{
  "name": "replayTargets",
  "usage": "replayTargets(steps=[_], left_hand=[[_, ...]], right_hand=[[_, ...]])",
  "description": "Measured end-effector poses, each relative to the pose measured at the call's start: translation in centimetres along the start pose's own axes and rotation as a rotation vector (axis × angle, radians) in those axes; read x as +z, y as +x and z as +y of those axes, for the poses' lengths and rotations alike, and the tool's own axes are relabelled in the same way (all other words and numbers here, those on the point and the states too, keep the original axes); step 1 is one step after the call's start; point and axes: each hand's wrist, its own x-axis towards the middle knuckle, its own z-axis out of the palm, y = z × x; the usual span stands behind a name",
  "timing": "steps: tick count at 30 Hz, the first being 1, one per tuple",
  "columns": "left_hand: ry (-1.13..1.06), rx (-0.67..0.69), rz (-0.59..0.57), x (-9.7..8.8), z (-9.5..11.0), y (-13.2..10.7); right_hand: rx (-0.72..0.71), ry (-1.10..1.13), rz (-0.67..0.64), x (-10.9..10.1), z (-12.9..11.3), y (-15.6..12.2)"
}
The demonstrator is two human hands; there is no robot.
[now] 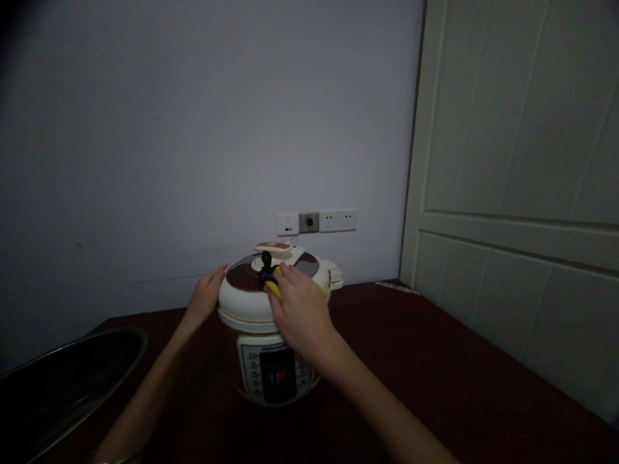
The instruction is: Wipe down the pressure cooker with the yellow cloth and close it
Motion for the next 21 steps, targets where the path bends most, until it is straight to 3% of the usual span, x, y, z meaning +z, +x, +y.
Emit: replayTargets(steps=[3,6,9,12,15,21], left_hand=[[-0.002,0.032,-0.023,0.0,0.1,-0.1],[0.001,0.029,-0.013,0.0,0.1,-0.1],[0.009,0.01,-0.006,0.0,0.2,-0.2],[0.017,-0.007,0.004,0.0,0.4,-0.2],[0.03,-0.011,0.011,0.0,0.5,-0.2],[0.038,-0.015,0.014,0.0,0.2,-0.2]], right_hand=[[-0.056,0.018,-0.007,0.1,-0.2,-0.8],[-0.066,0.042,-0.004,0.2,1.3,-0.3],[0.06,0.0,-0.014,0.2,3.6,1.2],[0.238,-0.036,-0.141,0.4,6.4,3.4],[0.318,-0.066,-0.261,0.8,8.8,5.7],[0.431,-0.155,-0.253,1.7,10.3,7.6]])
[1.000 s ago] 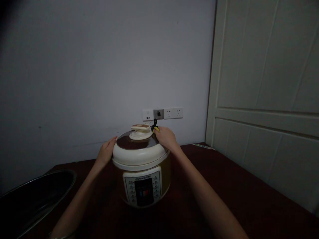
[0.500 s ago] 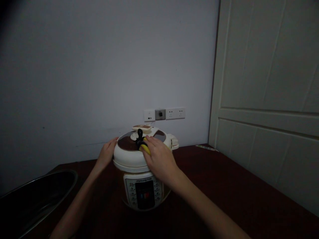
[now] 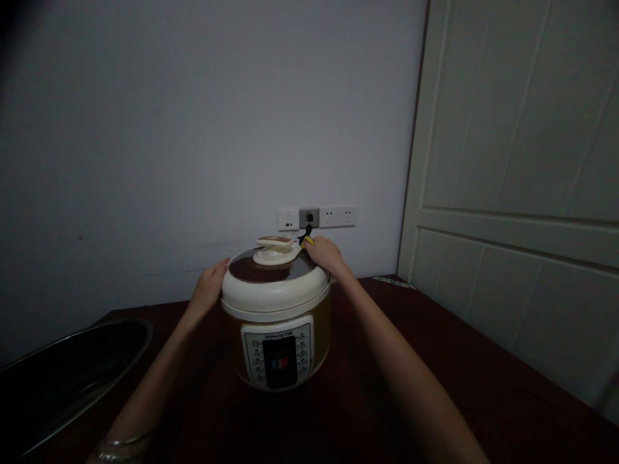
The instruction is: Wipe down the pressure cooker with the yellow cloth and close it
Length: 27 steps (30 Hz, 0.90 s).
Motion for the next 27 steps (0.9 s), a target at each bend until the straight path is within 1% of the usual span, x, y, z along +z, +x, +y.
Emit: replayTargets(steps=[3,5,7,10,12,15,18,20,23,25,27], left_hand=[[-0.003,0.015,-0.014,0.0,-0.1,0.0],[-0.004,0.03,-0.026,0.0,-0.1,0.0],[0.008,0.03,-0.031,0.0,0.0,0.0],[0.021,0.029,-0.03,0.0,0.2,-0.1],[0.019,0.029,-0.026,-0.1,0.3,-0.1],[0.023,0.041,-0.043,-0.1,0.4,-0.1],[0.023,0.045,-0.052,-0.2,0.4,-0.1],[0.009,0.05,-0.06,-0.2,0.4,-0.1],[-0.002,0.072,-0.08,-0.3,0.5,-0.1],[0.001,0.072,-0.064,-0.3,0.7,-0.2],[0.001,0.069,-0.049,-0.3,0.7,-0.3]], right_hand=[[0.018,-0.004,0.018,-0.1,-0.2,-1.2],[0.013,0.004,0.029,-0.2,-0.4,-2.7],[-0.026,0.058,0.083,-0.2,-0.8,-4.7],[-0.172,0.192,0.241,0.0,-2.1,-8.2],[-0.297,0.23,0.307,0.3,-3.6,-10.4],[-0.427,0.174,0.33,0.8,-6.0,-12.5],[-0.534,0.087,0.3,0.9,-7.4,-13.3],[-0.62,0.065,0.271,0.8,-7.3,-13.4],[-0.689,0.112,0.272,0.7,-5.5,-12.8],[-0.655,0.186,0.308,0.8,-3.7,-11.8],[-0.553,0.273,0.34,0.8,-1.9,-10.2]])
